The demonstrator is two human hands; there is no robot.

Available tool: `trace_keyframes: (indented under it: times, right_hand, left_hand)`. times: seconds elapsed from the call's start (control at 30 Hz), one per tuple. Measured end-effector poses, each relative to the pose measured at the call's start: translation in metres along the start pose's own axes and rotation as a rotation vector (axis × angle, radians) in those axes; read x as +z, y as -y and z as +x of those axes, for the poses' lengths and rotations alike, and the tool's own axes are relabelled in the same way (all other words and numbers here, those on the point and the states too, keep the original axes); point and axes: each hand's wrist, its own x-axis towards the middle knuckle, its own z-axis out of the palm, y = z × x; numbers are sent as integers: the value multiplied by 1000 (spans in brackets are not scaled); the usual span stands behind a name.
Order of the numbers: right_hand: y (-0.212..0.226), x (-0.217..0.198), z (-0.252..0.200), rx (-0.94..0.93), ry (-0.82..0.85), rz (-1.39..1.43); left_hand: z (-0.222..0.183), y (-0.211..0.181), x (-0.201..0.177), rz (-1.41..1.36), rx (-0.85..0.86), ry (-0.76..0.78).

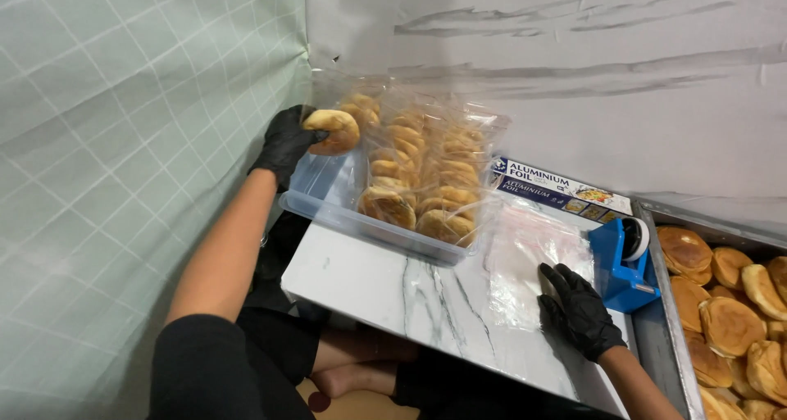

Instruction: Packaging individual bread buns into plastic bags and organizing them in a container.

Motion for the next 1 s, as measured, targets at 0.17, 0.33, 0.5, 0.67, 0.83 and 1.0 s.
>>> trace_keyframes:
  times: [0.17, 0.33, 0.5, 0.67, 0.83, 1.0]
  right_hand:
    - [4, -9, -2, 14, 21, 22]
    - [-4, -13, -2, 26, 73, 74]
    - [-9, -13, -1, 8, 92, 106]
    - [-8, -12, -1, 33, 95, 94]
    - [-4, -16, 0, 30, 91, 114]
    - [-2, -16, 1, 43, 98, 109]
  left_hand:
    - [22, 1, 30, 55, -116, 120]
    - [49, 3, 40, 193, -262, 274]
    - [39, 2, 46, -84, -202, 32]
    - [45, 30, 41, 339, 7, -428]
    - [18, 12, 36, 199, 53, -473]
    - [-9, -8, 46, 581, -40, 124]
